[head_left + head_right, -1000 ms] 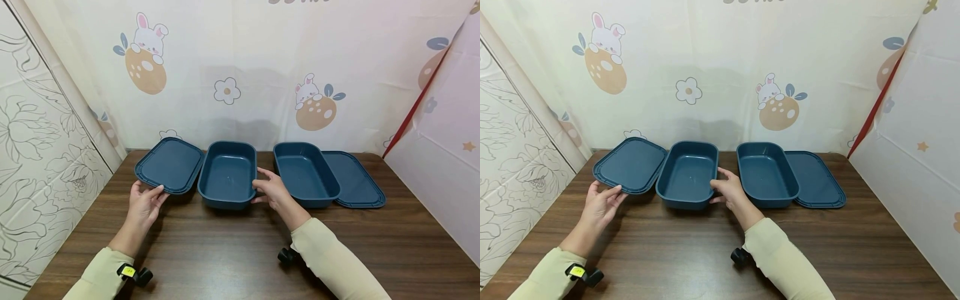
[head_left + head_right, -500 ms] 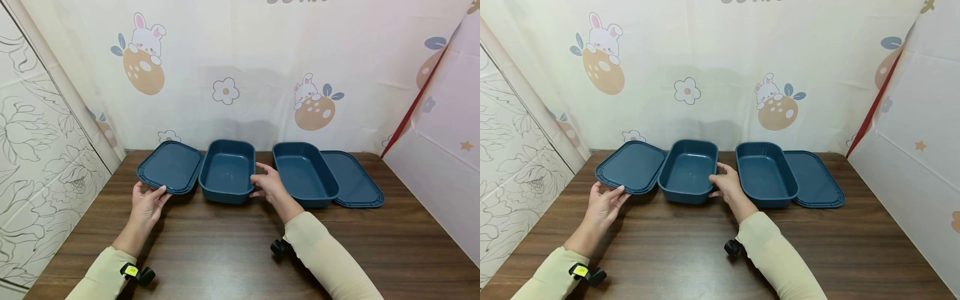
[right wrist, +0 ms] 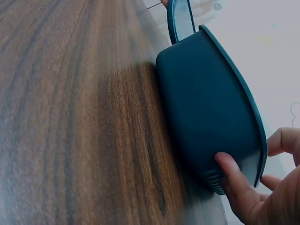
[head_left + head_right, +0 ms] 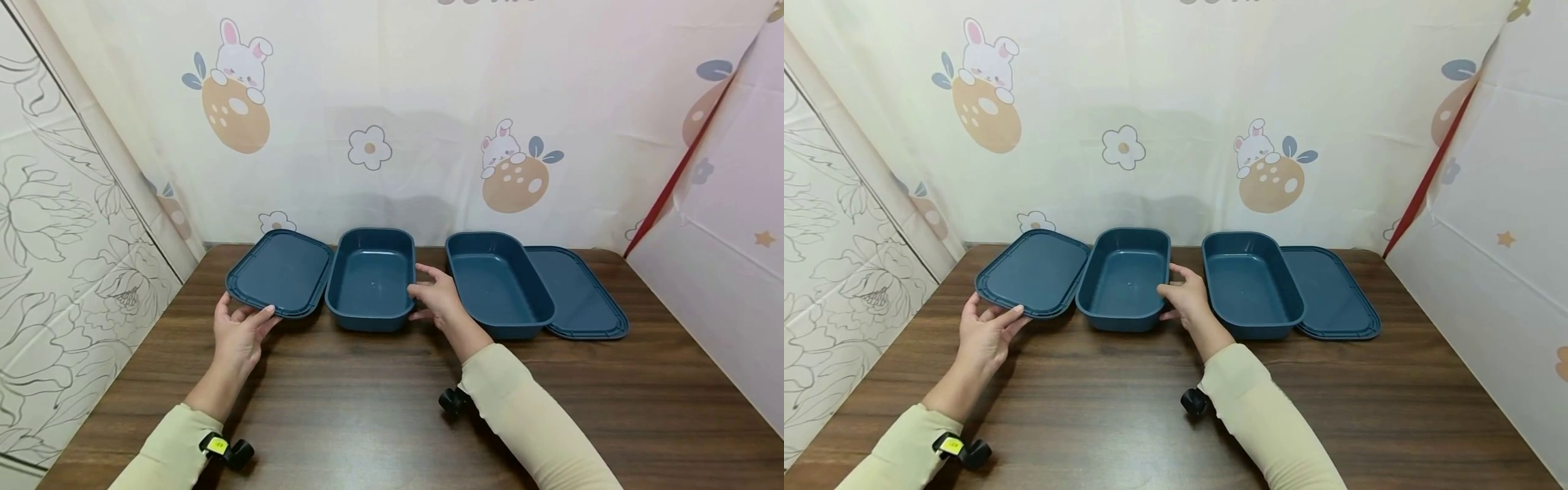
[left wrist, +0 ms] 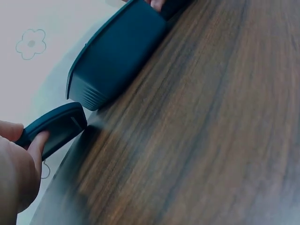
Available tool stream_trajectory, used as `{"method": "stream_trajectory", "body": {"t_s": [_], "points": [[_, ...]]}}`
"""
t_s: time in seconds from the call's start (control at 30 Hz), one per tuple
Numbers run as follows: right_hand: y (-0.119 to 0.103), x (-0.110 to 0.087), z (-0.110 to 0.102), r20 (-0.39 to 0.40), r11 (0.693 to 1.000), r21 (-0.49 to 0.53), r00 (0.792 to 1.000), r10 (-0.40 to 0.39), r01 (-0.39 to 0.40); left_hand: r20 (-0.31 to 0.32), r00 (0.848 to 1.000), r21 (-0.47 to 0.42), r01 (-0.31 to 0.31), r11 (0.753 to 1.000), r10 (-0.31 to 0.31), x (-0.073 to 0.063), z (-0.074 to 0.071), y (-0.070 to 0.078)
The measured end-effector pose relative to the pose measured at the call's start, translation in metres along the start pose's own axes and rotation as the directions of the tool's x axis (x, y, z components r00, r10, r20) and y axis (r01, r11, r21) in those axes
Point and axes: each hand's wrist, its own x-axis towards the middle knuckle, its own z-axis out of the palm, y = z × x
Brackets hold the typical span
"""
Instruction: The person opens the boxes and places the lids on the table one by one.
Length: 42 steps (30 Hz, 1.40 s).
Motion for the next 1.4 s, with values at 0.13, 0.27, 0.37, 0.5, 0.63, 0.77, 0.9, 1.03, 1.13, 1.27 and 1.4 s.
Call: {"method": "stream_trajectory", "body": {"t_s": [0.13,0.27,0.37,0.5,0.63,0.77,0.9,1.03,1.13,1.27,1.4], "points": [[-0.001,0.0,0.0,0.003,1.0,-0.006,1.0,-0.007,0.007,0.0,0.999,0.063,-0.032,0.998,0.032,0.0,-0.001,-0.002],[-0.002,-0.001,0.0,0.013,1.0,-0.009,1.0,-0.011,0.011,-0.002,0.999,0.111,-0.047,0.993,0.048,-0.001,-0.002,-0.004],[-0.002,-0.001,0.0,0.02,1.0,-0.015,1.0,-0.014,0.014,-0.014,0.999,0.151,-0.039,0.988,0.042,-0.001,-0.002,-0.005],[-0.001,-0.001,0.0,0.025,1.0,-0.025,1.0,-0.015,0.016,-0.035,0.999,0.226,-0.024,0.974,0.032,0.001,-0.002,-0.006],[-0.002,-0.001,-0.001,0.028,1.0,-0.027,1.0,-0.014,0.015,-0.065,0.997,0.292,-0.014,0.956,0.035,0.002,-0.003,-0.005],[-0.003,-0.002,-0.001,0.036,1.0,-0.025,0.999,-0.006,0.007,-0.107,0.993,0.359,-0.001,0.934,0.043,0.003,-0.007,-0.004],[-0.004,-0.001,-0.002,0.05,1.0,-0.031,0.999,-0.004,0.006,-0.129,0.99,0.445,0.004,0.895,0.06,0.004,-0.009,-0.004],[-0.004,-0.002,-0.002,0.059,0.999,-0.038,0.998,-0.003,0.005,-0.13,0.989,0.571,0.011,0.821,0.077,0.004,-0.011,-0.002],[-0.004,-0.002,-0.002,0.062,0.999,-0.042,0.998,-0.004,0.006,-0.106,0.992,0.684,0.028,0.729,0.062,0.005,-0.014,0.001],[-0.004,-0.002,-0.002,0.061,0.999,-0.052,0.998,-0.006,0.009,-0.053,0.999,0.829,0.039,0.557,0.01,0.004,-0.018,0.005],[-0.004,-0.003,-0.001,0.057,0.998,-0.068,0.998,-0.011,0.015,-0.005,1.0,0.921,0.013,0.389,-0.023,0.005,-0.02,0.008]]}}
